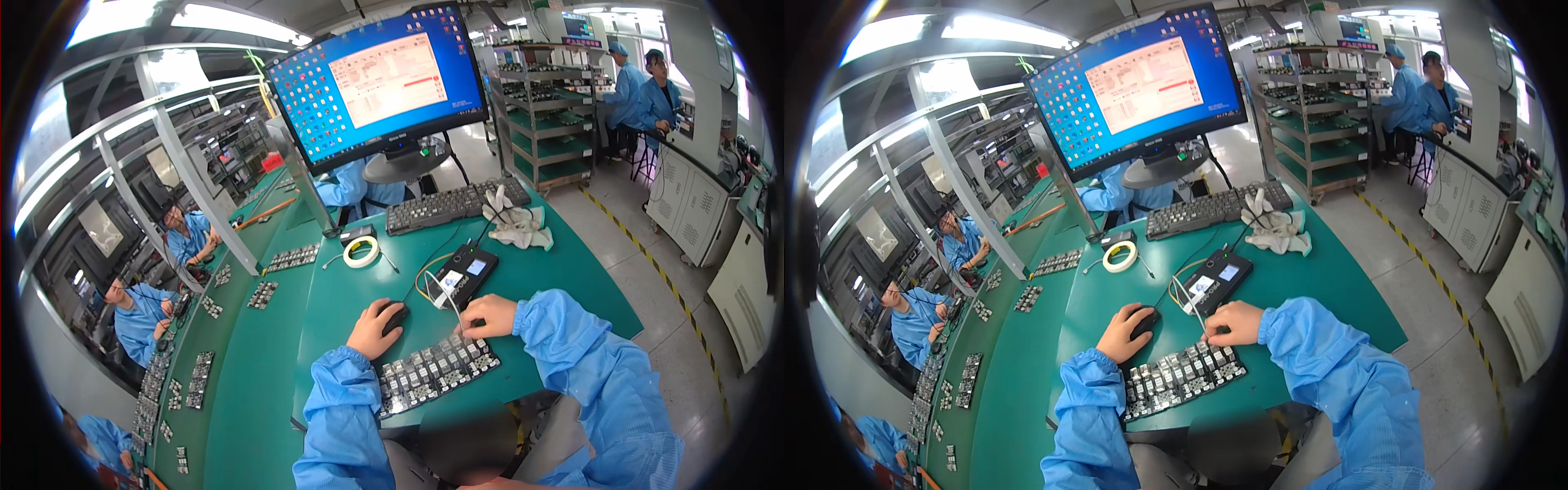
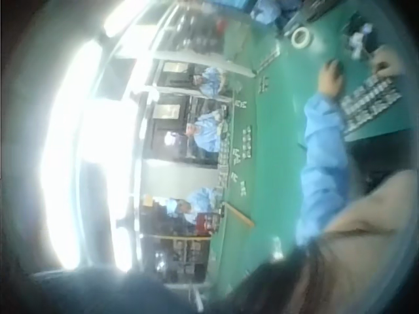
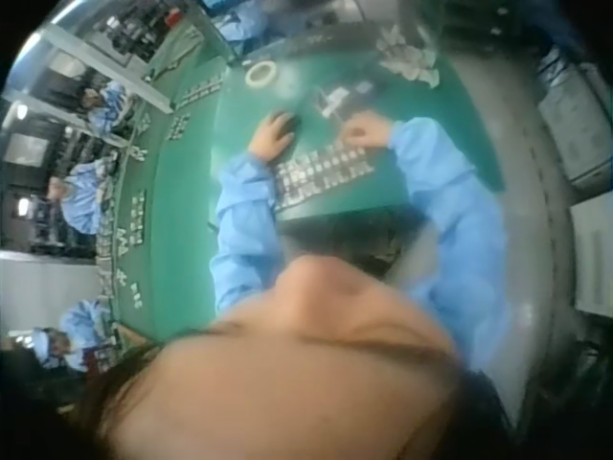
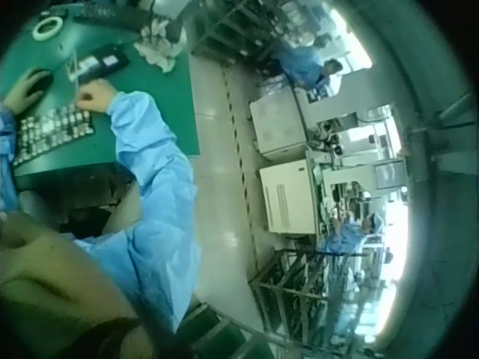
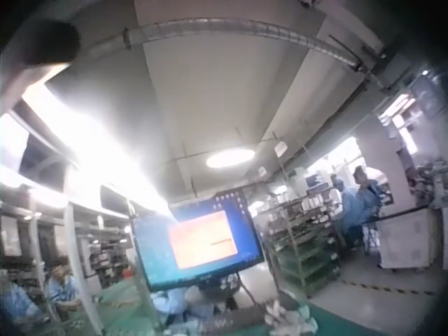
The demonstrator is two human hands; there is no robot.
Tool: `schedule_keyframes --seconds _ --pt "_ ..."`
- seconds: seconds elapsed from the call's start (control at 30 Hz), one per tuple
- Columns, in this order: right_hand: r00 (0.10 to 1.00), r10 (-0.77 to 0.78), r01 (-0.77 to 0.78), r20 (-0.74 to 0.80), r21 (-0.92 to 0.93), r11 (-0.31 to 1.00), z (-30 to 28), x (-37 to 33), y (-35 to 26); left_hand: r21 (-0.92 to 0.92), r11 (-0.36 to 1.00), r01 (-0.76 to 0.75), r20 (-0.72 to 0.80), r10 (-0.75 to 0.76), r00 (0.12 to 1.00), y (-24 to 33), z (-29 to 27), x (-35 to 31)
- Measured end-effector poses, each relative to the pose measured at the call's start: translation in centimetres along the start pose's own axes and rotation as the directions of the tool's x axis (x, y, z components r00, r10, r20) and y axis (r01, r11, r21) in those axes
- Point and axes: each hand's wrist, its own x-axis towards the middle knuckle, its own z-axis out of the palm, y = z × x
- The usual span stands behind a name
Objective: The person tests circuit board panels by touching a probe to contacts on each board while clicking a computer mouse, then sets the finished board aside and positions a new panel to test.
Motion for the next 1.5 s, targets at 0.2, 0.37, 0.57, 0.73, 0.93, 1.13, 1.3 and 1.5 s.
schedule_keyframes --seconds 0.2,0.37,0.57,0.73,0.93,1.13,1.3,1.5 --pt "1.0 -0.001 0.001 -0.016 -0.008 1.0 -0.6 0.1 0.3 -0.013 0.999 -0.033 -0.028 0.033 0.999 -0.3 0.1 0.6" --pt "0.999 0.031 -0.031 0.006 0.006 0.999 -0.6 0.2 0.3 -0.01 1.0 -0.029 -0.015 0.028 0.999 -0.2 0.1 0.8" --pt "0.999 0.043 -0.043 0.007 -0.008 0.999 -0.4 0.1 -0.3 -0.001 1.0 -0.008 -0.006 0.008 1.0 -0.1 -0.1 0.4" --pt "0.993 0.11 -0.11 0.036 -0.016 0.994 -0.6 0.1 -0.8 0.005 1.0 0.017 0.008 -0.017 1.0 0.1 -0.2 0.2" --pt "0.997 0.082 -0.082 0.005 0.055 0.995 -0.9 -0.3 -0.9 -0.027 1.0 0.001 0.009 -0.001 1.0 0.2 0.1 0.6" --pt "0.993 0.112 -0.115 0.037 0.093 0.989 -0.7 0.1 -0.1 -0.014 1.0 0.0 0.002 0.0 1.0 0.0 0.0 0.7" --pt "0.994 0.107 -0.11 0.031 0.086 0.99 -0.8 0.2 -0.2 0.002 1.0 0.017 0.004 -0.017 1.0 0.2 -0.2 0.8" --pt "0.992 0.12 -0.122 0.022 0.116 0.986 -0.6 0.1 -0.2 -0.005 1.0 0.015 0.005 -0.015 1.0 0.1 0.0 0.7"
